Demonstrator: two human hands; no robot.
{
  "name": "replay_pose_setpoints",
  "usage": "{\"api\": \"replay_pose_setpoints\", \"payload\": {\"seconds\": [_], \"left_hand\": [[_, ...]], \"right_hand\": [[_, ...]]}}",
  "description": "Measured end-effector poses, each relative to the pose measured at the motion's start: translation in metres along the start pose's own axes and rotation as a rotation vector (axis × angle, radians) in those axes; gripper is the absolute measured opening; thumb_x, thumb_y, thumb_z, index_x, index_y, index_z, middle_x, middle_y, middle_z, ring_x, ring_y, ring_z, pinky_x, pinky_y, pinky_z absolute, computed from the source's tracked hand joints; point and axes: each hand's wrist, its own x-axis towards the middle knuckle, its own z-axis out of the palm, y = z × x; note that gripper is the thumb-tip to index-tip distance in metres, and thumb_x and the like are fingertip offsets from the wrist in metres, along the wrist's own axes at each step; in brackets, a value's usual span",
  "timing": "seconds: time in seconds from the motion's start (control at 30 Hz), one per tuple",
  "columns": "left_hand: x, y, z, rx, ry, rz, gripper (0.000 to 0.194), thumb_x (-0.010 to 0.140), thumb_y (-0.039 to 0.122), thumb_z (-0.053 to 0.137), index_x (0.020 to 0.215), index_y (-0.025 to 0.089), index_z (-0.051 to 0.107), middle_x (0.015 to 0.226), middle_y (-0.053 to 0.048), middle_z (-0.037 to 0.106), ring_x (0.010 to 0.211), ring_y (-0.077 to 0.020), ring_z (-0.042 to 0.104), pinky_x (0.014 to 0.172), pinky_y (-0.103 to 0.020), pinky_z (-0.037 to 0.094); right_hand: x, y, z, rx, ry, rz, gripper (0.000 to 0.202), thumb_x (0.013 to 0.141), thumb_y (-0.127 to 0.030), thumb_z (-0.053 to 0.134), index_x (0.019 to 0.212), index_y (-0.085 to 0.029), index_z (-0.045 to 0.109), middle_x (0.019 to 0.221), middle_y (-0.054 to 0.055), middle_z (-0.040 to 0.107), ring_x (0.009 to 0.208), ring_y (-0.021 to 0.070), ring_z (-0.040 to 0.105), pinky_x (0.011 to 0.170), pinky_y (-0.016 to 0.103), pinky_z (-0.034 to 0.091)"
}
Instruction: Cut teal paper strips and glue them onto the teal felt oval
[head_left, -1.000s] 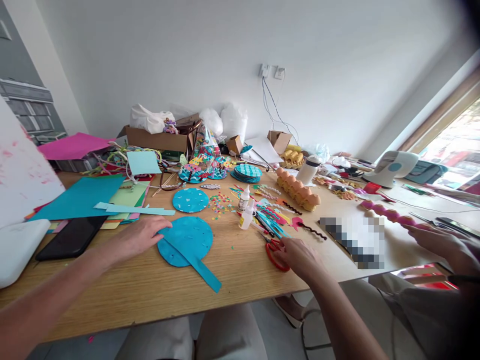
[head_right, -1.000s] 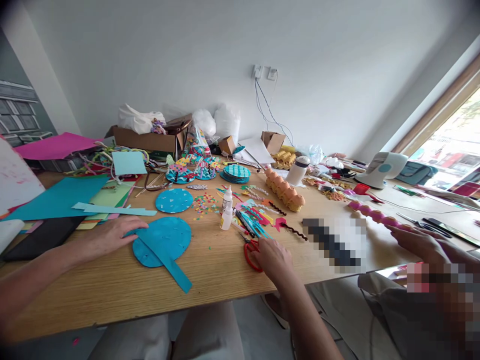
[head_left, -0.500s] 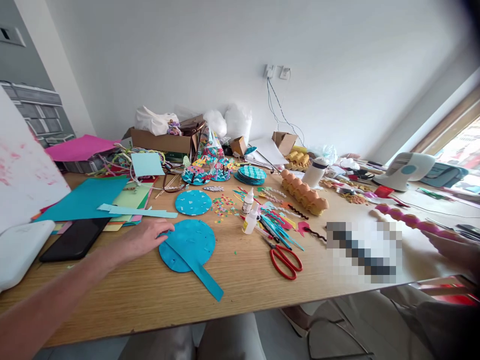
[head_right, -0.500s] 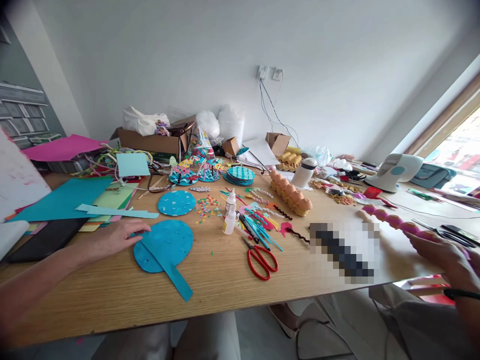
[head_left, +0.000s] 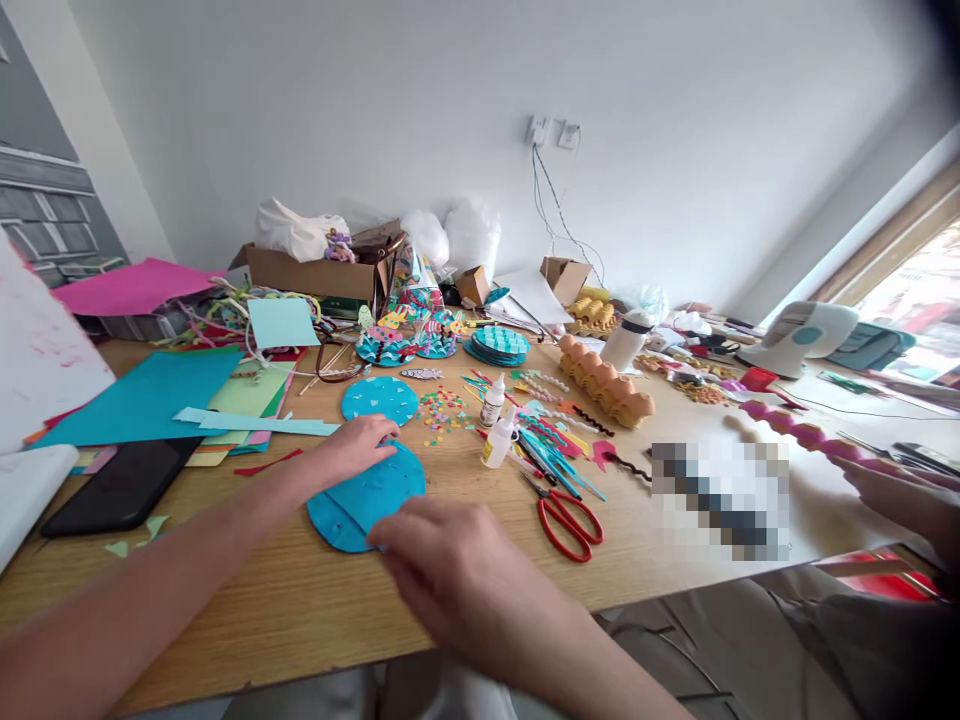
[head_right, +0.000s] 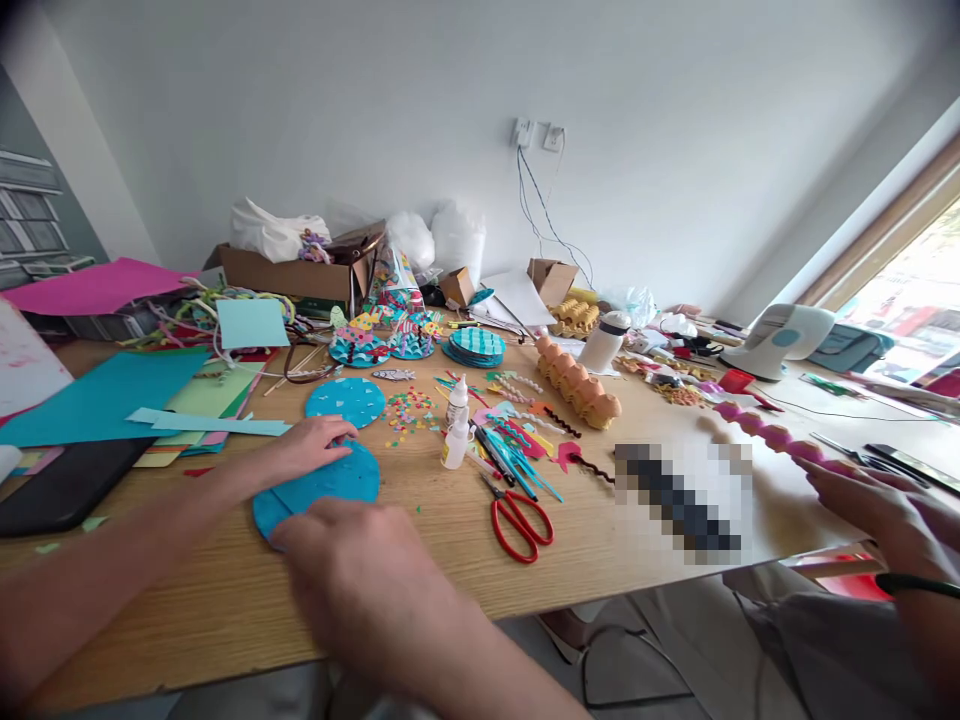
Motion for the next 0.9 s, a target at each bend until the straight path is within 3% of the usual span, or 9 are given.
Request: {"api": "replay_pose_setpoints", "payload": {"seconds": [0.07, 0.13, 0.33, 0.57, 0.9], "left_hand": [[0.009, 0.000, 0.005, 0.021, 0.007, -0.010, 0.018, 0.079, 0.022, 0.052, 0.092, 0.017, 0.062, 0.093, -0.007, 0.062, 0.088, -0.0220, 0.058, 0.074, -0.029, 0.044], [0.014, 0.000, 0.009, 0.042, 0.007, -0.021, 0.012, 0.078, 0.022, 0.053, 0.085, 0.016, 0.061, 0.089, -0.008, 0.061, 0.086, -0.0232, 0.058, 0.071, -0.030, 0.043], [0.018, -0.002, 0.013, 0.046, -0.012, 0.004, 0.013, 0.079, 0.015, 0.048, 0.074, 0.016, 0.060, 0.079, -0.005, 0.060, 0.077, -0.0200, 0.057, 0.065, -0.027, 0.040], [0.022, -0.013, 0.014, 0.013, -0.025, 0.024, 0.020, 0.077, 0.009, 0.044, 0.074, 0.017, 0.062, 0.078, -0.004, 0.062, 0.077, -0.0177, 0.057, 0.069, -0.026, 0.041], [0.013, -0.017, 0.015, -0.001, -0.025, 0.114, 0.021, 0.076, 0.009, 0.048, 0.087, 0.018, 0.064, 0.089, -0.005, 0.062, 0.086, -0.0188, 0.058, 0.075, -0.027, 0.043]], "right_hand": [[0.047, 0.006, -0.028, -0.075, -0.031, 0.078, 0.023, 0.086, -0.021, 0.040, 0.090, -0.021, 0.063, 0.085, 0.004, 0.065, 0.073, 0.0153, 0.060, 0.063, 0.024, 0.040], [0.064, 0.023, -0.027, -0.099, -0.025, 0.167, 0.022, 0.085, -0.016, 0.040, 0.087, -0.019, 0.062, 0.084, 0.004, 0.065, 0.075, 0.0155, 0.060, 0.064, 0.023, 0.038], [0.064, 0.055, 0.003, -0.086, -0.008, 0.245, 0.024, 0.082, -0.015, 0.042, 0.095, -0.018, 0.062, 0.093, 0.007, 0.065, 0.088, 0.0174, 0.060, 0.072, 0.024, 0.038], [0.090, 0.067, 0.001, -0.100, -0.049, 0.334, 0.027, 0.078, -0.018, 0.047, 0.101, -0.018, 0.061, 0.102, 0.009, 0.063, 0.093, 0.0195, 0.059, 0.073, 0.025, 0.040], [0.128, 0.077, -0.004, -0.138, -0.074, 0.422, 0.026, 0.075, -0.017, 0.047, 0.093, -0.018, 0.066, 0.094, 0.010, 0.068, 0.085, 0.0226, 0.062, 0.063, 0.027, 0.041]]}}
